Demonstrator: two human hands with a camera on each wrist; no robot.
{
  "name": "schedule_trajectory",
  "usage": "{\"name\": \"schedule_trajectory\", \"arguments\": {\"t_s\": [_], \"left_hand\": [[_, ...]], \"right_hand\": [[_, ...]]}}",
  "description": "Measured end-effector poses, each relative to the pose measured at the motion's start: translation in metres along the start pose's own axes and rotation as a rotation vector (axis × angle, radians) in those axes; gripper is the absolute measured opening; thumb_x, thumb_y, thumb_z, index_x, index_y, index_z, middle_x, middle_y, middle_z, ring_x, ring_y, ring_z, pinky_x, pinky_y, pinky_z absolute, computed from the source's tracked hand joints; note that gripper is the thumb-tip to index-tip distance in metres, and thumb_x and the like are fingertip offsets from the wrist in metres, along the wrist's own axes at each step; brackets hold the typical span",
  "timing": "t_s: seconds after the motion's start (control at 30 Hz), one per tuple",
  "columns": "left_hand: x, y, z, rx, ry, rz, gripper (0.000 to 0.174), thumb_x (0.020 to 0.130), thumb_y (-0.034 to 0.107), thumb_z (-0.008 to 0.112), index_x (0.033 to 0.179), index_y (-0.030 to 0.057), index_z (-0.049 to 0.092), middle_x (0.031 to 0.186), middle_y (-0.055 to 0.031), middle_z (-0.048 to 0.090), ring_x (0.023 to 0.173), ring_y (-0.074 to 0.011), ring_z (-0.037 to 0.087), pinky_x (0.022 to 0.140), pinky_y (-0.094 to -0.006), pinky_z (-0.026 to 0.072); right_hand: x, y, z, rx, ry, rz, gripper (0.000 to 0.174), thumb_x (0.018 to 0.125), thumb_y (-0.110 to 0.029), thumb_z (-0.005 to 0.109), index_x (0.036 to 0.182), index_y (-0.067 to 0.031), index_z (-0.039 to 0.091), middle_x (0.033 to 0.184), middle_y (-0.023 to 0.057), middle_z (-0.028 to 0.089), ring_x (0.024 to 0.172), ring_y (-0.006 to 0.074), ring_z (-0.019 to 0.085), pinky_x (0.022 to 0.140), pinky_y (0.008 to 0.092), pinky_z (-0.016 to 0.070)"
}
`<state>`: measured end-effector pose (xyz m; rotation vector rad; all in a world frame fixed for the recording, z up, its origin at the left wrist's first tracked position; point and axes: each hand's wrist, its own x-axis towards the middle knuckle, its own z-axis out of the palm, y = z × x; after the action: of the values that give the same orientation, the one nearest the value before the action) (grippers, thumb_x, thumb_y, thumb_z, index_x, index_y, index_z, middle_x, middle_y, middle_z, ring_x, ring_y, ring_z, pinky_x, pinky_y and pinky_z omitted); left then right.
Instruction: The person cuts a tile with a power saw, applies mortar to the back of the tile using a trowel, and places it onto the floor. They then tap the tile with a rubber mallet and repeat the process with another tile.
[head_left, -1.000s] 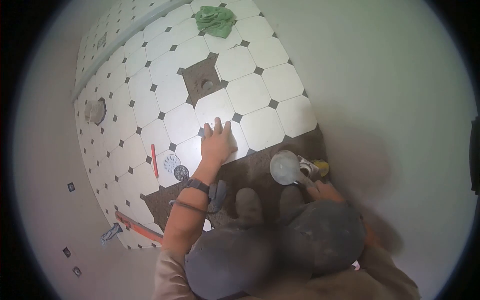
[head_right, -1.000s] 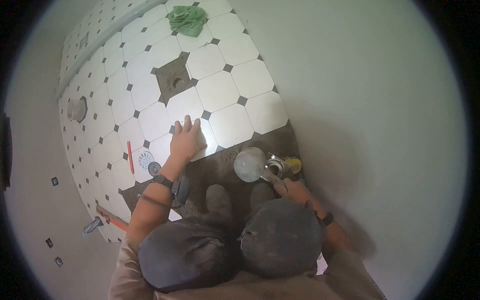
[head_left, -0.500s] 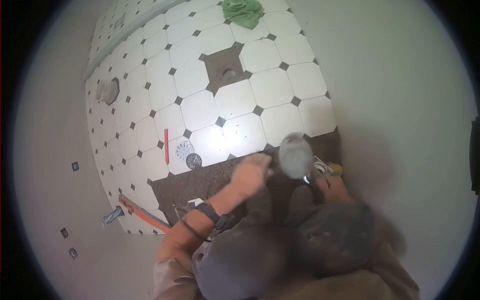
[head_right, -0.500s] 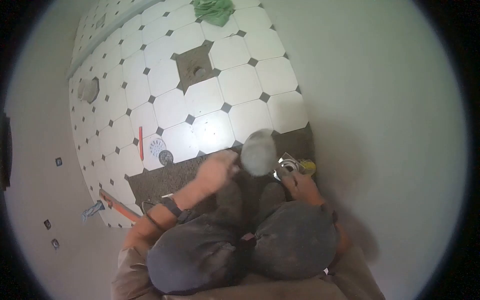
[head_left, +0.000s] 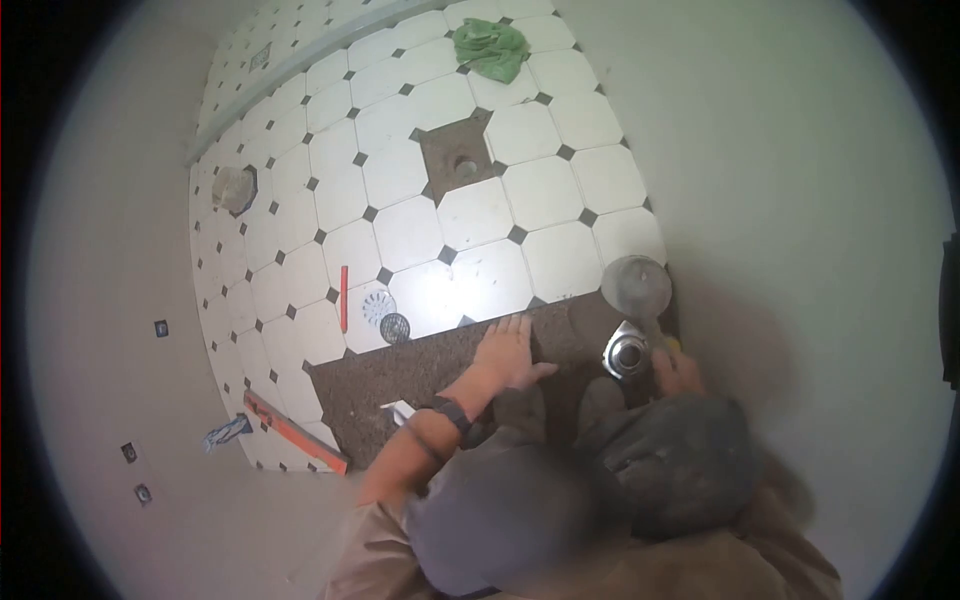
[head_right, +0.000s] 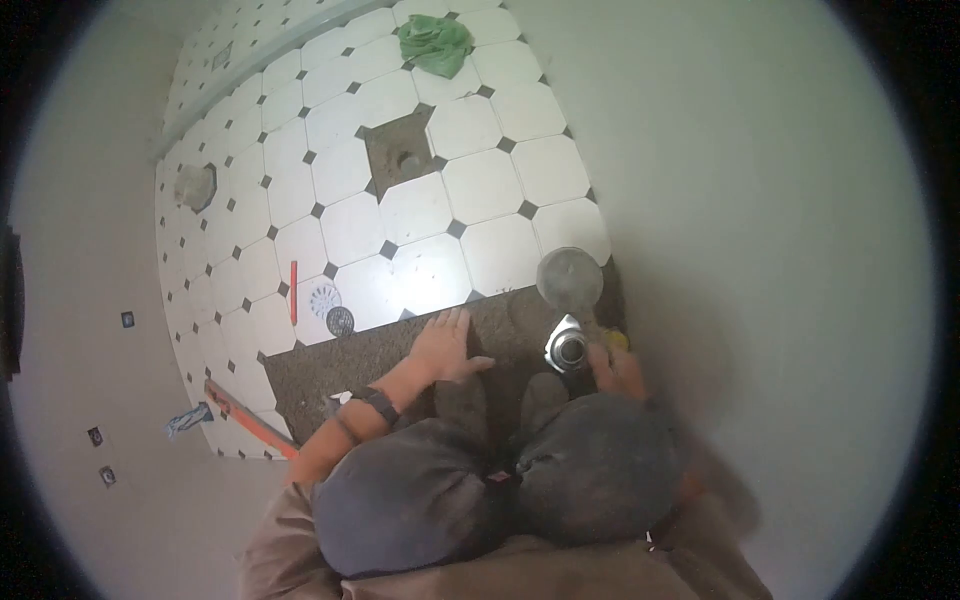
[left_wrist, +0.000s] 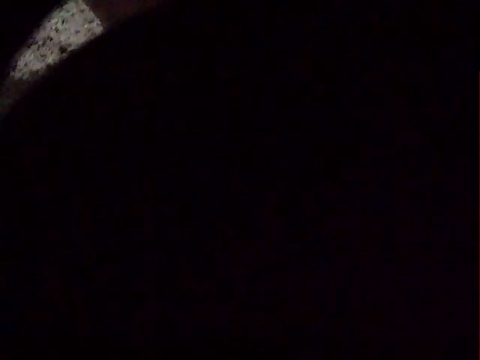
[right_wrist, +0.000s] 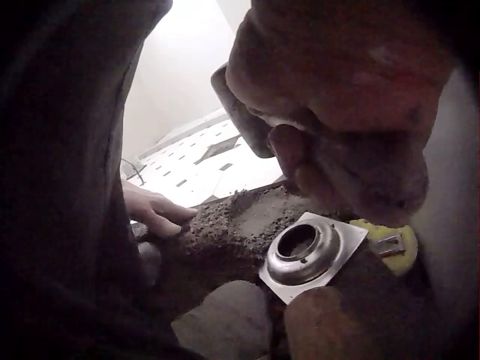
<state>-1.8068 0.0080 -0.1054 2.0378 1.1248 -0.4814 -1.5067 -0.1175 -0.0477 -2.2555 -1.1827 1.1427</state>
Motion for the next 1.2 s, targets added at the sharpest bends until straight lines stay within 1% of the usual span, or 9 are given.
{"name": "schedule_trajectory", "arguments": {"t_s": [0.17,0.27,0.53,0.7,0.77,0.83,0.93,1.07,1.2], "left_hand": [[-0.001,0.019,-0.042,-0.136,-0.311,0.08,0.102,0.086,0.06,0.067,0.148,-0.0124,0.031,0.154,-0.0343,0.033,0.144,-0.0457,0.034,0.118,-0.0493,0.031],[0.014,0.049,-0.021,-0.026,-0.075,0.342,0.106,0.086,0.062,0.066,0.149,-0.0126,0.029,0.156,-0.0355,0.029,0.145,-0.0465,0.031,0.12,-0.0481,0.0281],[0.069,0.074,0.016,0.133,0.017,0.25,0.116,0.082,0.07,0.066,0.152,-0.0118,0.024,0.158,-0.0329,0.025,0.15,-0.0432,0.023,0.123,-0.0483,0.02],[0.059,0.101,-0.005,0.069,-0.139,0.325,0.112,0.082,0.067,0.067,0.149,-0.0123,0.027,0.156,-0.0356,0.025,0.148,-0.0454,0.025,0.121,-0.0496,0.0238],[0.068,0.119,0.003,0.014,-0.112,0.404,0.11,0.082,0.065,0.068,0.148,-0.0128,0.027,0.156,-0.0367,0.026,0.148,-0.0462,0.025,0.121,-0.0499,0.025],[0.1,0.135,0.009,-0.016,-0.02,0.47,0.111,0.081,0.061,0.071,0.15,-0.0122,0.025,0.157,-0.0354,0.025,0.149,-0.0455,0.022,0.121,-0.0506,0.0225],[0.134,0.149,0.028,0.165,0.058,0.421,0.107,0.081,0.056,0.071,0.151,-0.011,0.025,0.158,-0.0335,0.025,0.15,-0.045,0.02,0.122,-0.0498,0.02],[0.149,0.15,0.049,0.047,0.108,0.338,0.101,0.082,0.049,0.07,0.152,-0.0094,0.025,0.159,-0.0295,0.026,0.151,-0.0414,0.021,0.123,-0.049,0.0188],[0.155,0.158,0.04,-0.011,-0.005,0.299,0.096,0.083,0.045,0.069,0.151,-0.0079,0.028,0.157,-0.0276,0.03,0.15,-0.039,0.025,0.122,-0.0489,0.0229]], "right_hand": [[-0.021,0.031,-0.016,0.102,-0.05,0.12,0.051,0.096,-0.045,0.058,0.101,0.0052,0.062,0.083,0.0267,0.064,0.08,0.0399,0.064,0.072,0.0476,0.045],[-0.048,0.01,-0.026,-0.261,0.116,-0.255,0.044,0.093,-0.04,0.066,0.104,0.0025,0.063,0.09,0.0265,0.064,0.087,0.041,0.064,0.075,0.0491,0.0456],[-0.091,0.047,-0.023,-0.374,0.339,-0.302,0.044,0.089,-0.037,0.072,0.121,-0.0068,0.065,0.099,0.0236,0.066,0.092,0.0425,0.064,0.084,0.0489,0.0496],[-0.087,0.078,-0.032,0.132,0.012,0.311,0.045,0.087,-0.039,0.074,0.122,-0.0113,0.07,0.106,0.021,0.068,0.091,0.0403,0.068,0.079,0.0438,0.055],[-0.093,0.041,-0.008,-0.333,0.544,-0.147,0.038,0.087,-0.036,0.073,0.117,-0.0111,0.073,0.099,0.0196,0.069,0.084,0.0395,0.068,0.075,0.0426,0.0555],[-0.097,0.025,-0.007,-0.569,0.654,-0.29,0.035,0.087,-0.033,0.073,0.114,-0.0111,0.073,0.097,0.0194,0.069,0.081,0.0393,0.068,0.074,0.0424,0.056],[-0.118,0.04,-0.024,-0.644,0.35,-0.18,0.035,0.086,-0.029,0.075,0.116,-0.0111,0.069,0.104,0.0206,0.067,0.087,0.04,0.067,0.076,0.0439,0.0564],[-0.13,0.099,-0.003,-0.55,0.388,-0.243,0.046,0.084,-0.024,0.076,0.126,-0.0109,0.062,0.115,0.0221,0.063,0.097,0.0418,0.065,0.081,0.0484,0.0558],[-0.129,0.042,-0.018,-0.558,0.421,-0.305,0.045,0.084,-0.024,0.076,0.125,-0.0108,0.061,0.118,0.0229,0.063,0.1,0.0429,0.065,0.086,0.0528,0.0536]]}}
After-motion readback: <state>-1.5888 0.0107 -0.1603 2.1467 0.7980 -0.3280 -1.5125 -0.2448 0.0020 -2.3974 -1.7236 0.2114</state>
